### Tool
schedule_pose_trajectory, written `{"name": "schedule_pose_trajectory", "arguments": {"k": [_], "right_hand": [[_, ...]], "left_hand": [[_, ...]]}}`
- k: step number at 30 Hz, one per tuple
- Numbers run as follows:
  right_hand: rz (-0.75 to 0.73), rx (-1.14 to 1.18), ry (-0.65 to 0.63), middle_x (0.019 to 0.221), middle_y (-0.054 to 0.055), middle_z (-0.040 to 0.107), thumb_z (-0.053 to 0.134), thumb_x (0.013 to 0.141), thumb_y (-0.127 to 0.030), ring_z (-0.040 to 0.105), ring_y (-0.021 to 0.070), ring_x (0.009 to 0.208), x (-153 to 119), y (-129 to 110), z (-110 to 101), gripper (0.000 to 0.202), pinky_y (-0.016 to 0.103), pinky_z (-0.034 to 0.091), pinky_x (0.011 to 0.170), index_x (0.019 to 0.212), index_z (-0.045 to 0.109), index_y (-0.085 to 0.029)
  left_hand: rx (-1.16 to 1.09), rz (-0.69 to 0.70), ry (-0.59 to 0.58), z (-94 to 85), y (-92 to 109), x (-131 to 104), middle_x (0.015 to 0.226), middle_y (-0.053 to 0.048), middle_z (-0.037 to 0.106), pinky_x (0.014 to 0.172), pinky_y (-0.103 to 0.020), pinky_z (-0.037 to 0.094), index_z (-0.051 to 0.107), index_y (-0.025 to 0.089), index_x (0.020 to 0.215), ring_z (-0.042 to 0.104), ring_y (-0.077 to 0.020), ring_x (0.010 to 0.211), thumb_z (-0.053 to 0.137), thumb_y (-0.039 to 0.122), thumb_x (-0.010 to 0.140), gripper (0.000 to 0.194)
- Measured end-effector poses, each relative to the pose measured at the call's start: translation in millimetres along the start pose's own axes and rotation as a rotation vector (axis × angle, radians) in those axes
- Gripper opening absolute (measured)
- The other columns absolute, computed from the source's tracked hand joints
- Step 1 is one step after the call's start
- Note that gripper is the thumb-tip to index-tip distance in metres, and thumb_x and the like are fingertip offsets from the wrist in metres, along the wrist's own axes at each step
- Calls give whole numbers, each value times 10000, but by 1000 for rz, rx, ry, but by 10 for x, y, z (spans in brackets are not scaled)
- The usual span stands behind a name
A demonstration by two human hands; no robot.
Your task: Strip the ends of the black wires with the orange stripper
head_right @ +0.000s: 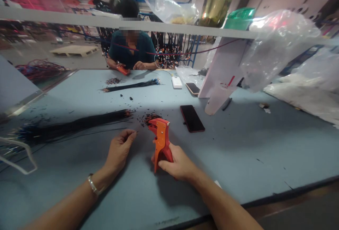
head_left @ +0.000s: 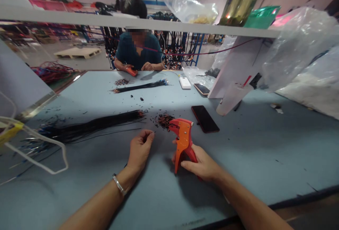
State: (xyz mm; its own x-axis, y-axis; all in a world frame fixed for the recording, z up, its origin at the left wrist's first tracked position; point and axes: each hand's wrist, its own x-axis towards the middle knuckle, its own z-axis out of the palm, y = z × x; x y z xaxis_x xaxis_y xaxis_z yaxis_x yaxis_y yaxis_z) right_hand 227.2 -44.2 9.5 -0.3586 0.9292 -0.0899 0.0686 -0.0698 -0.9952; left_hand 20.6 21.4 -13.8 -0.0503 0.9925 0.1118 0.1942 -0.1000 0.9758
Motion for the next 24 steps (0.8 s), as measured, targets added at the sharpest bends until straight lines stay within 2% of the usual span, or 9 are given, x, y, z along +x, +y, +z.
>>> {"name": "schedule_pose_trajectory", "arguments": {"k": [9,24], "right_hand": [[60,64,-42,910,78,691,606,689,-169,667,219,813,-19,-62,27,405,390,537,767,1089,542,-155],[83,126,-47,945,80,695,597,684,-148,681,210,801,4,9,-4,437,380,530,759,1111,507,-153]], "left_hand": [[7,11,-15,-11,-31,5,666,29,528,634,-212,362,608,153,742,452,-120,662,598,390,790,242],[22,17,-15,-9,-56,9,675,26,543,652,-218,366,619,158,752,466,-126,676,599,391,795,237]]}}
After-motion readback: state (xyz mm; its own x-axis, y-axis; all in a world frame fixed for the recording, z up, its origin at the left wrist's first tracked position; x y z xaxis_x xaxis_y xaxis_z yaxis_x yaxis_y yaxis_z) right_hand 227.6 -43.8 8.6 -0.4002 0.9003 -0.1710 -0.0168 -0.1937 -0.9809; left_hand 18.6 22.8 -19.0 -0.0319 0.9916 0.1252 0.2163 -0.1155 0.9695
